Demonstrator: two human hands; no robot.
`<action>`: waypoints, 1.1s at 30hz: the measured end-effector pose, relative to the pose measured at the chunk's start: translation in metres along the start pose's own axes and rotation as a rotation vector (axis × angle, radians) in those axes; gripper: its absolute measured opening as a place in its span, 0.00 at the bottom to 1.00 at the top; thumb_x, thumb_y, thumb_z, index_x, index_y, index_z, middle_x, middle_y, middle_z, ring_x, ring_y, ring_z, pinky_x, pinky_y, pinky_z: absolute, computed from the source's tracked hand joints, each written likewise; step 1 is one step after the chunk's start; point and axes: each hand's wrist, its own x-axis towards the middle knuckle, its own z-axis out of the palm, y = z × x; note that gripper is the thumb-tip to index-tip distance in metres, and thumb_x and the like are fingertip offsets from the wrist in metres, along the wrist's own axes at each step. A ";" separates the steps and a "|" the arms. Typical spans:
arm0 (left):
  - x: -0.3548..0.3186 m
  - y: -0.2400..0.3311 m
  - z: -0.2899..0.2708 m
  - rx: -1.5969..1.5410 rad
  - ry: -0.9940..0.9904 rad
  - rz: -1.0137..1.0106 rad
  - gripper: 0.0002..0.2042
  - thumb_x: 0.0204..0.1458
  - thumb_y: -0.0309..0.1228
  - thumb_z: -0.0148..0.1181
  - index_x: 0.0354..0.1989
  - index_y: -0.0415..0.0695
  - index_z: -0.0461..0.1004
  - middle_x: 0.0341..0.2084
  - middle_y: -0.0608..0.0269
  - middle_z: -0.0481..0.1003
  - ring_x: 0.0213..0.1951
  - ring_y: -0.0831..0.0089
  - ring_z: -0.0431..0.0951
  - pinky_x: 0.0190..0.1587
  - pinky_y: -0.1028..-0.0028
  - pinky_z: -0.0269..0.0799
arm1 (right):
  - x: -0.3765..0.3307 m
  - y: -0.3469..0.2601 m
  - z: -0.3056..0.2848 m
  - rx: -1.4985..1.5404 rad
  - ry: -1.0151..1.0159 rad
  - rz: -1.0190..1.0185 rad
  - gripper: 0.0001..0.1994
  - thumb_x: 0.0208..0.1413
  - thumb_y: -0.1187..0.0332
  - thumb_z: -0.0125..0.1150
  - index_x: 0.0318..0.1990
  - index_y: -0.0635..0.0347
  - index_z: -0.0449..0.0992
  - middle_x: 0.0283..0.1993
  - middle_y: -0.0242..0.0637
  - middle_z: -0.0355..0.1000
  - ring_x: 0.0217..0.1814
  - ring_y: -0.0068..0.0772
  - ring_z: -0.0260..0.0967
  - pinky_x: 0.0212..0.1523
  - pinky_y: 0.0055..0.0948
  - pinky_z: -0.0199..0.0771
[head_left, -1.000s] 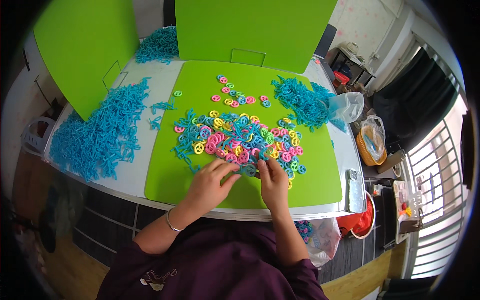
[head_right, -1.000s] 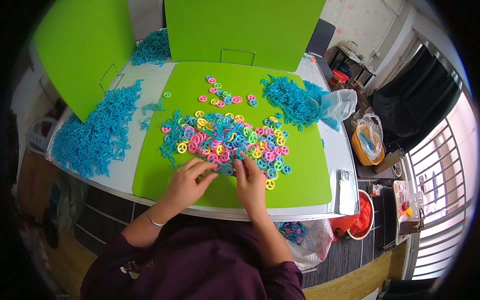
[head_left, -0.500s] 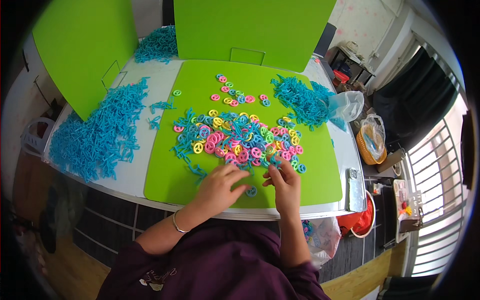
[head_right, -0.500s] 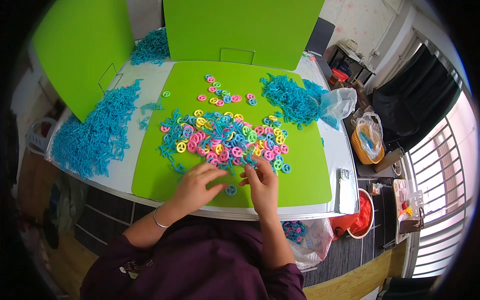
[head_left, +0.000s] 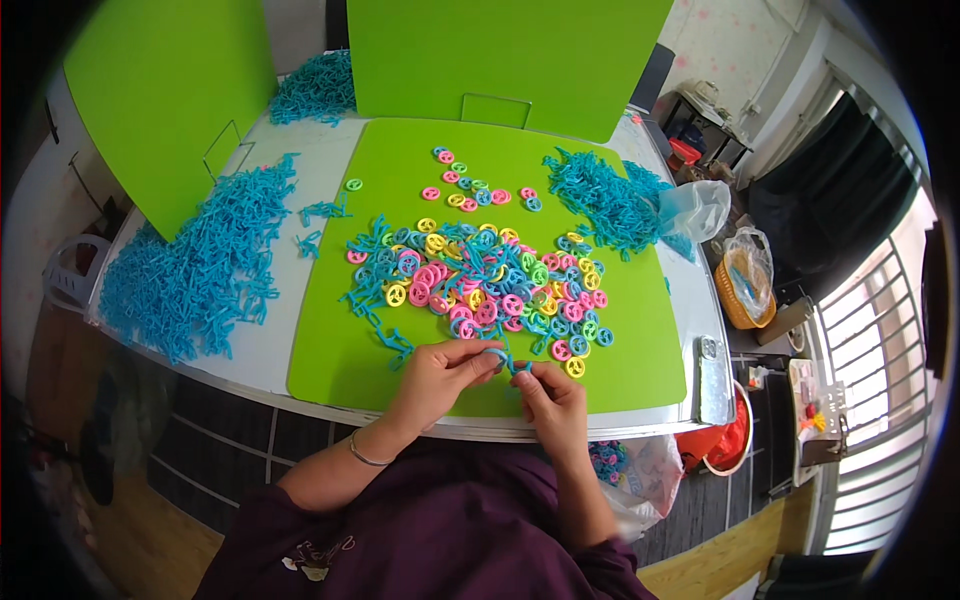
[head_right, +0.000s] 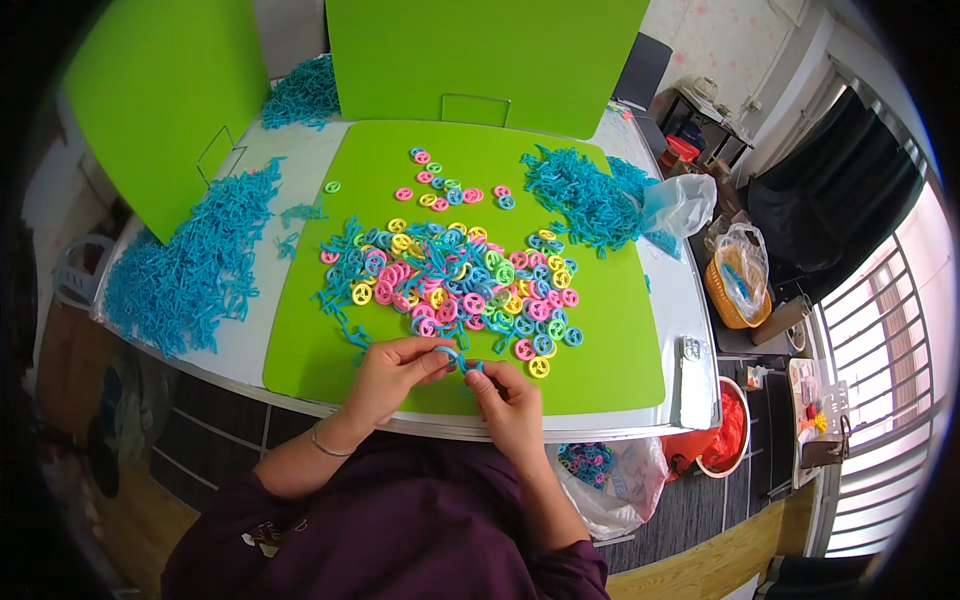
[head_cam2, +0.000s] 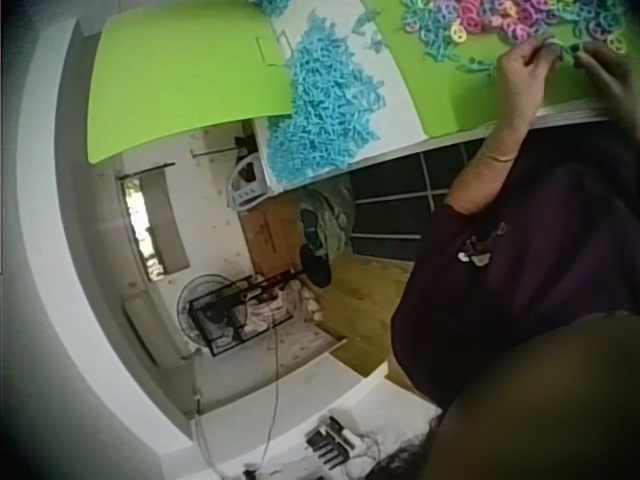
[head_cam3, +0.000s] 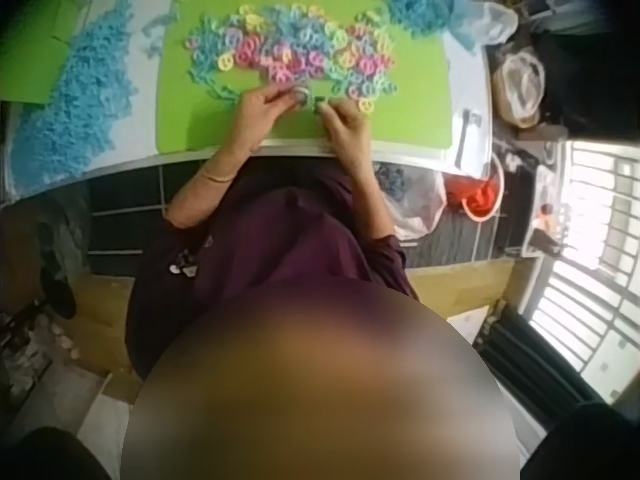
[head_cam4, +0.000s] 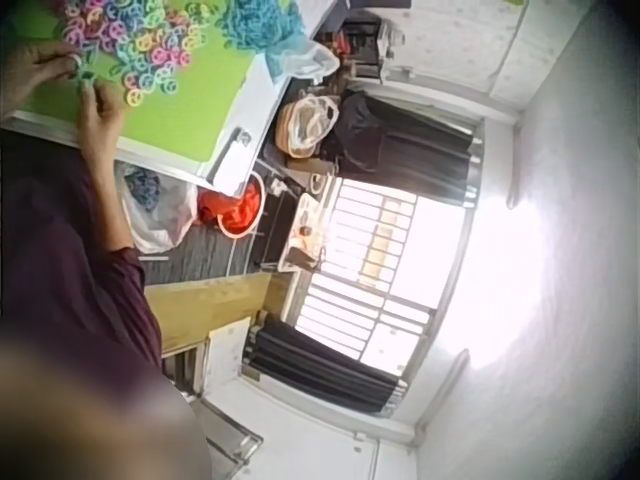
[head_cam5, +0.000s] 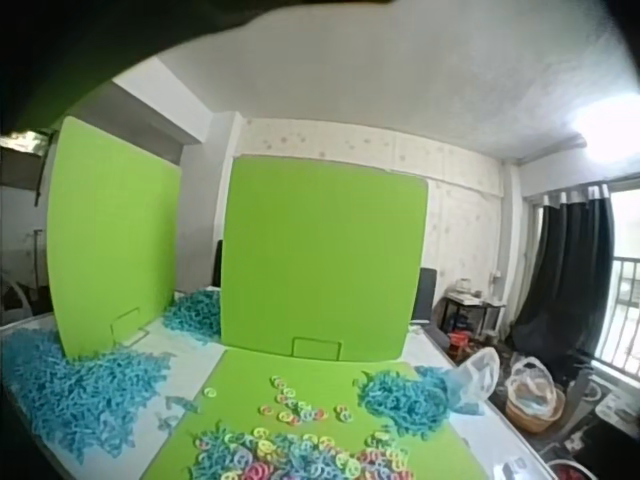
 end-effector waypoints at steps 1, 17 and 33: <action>0.000 0.000 0.000 0.000 0.003 -0.002 0.10 0.55 0.24 0.57 0.44 0.35 0.75 0.36 0.64 0.77 0.36 0.80 0.76 0.41 0.80 0.75 | 0.000 -0.001 0.004 0.027 -0.005 0.006 0.08 0.58 0.70 0.56 0.37 0.67 0.75 0.21 0.25 0.67 0.18 0.13 0.57 0.18 0.15 0.56; -0.006 -0.003 -0.006 -0.124 0.008 -0.002 0.10 0.57 0.25 0.53 0.44 0.37 0.76 0.31 0.67 0.75 0.34 0.81 0.75 0.43 0.77 0.76 | -0.002 0.007 0.028 -0.725 0.121 -0.688 0.16 0.47 0.80 0.62 0.46 0.62 0.75 0.30 0.41 0.70 0.28 0.38 0.71 0.28 0.30 0.72; -0.003 -0.010 -0.005 0.166 -0.035 0.223 0.08 0.57 0.24 0.53 0.43 0.38 0.76 0.32 0.66 0.76 0.34 0.82 0.75 0.39 0.79 0.76 | -0.004 0.000 0.021 -0.675 0.100 -0.526 0.18 0.48 0.78 0.62 0.49 0.61 0.74 0.35 0.43 0.73 0.29 0.38 0.73 0.29 0.31 0.73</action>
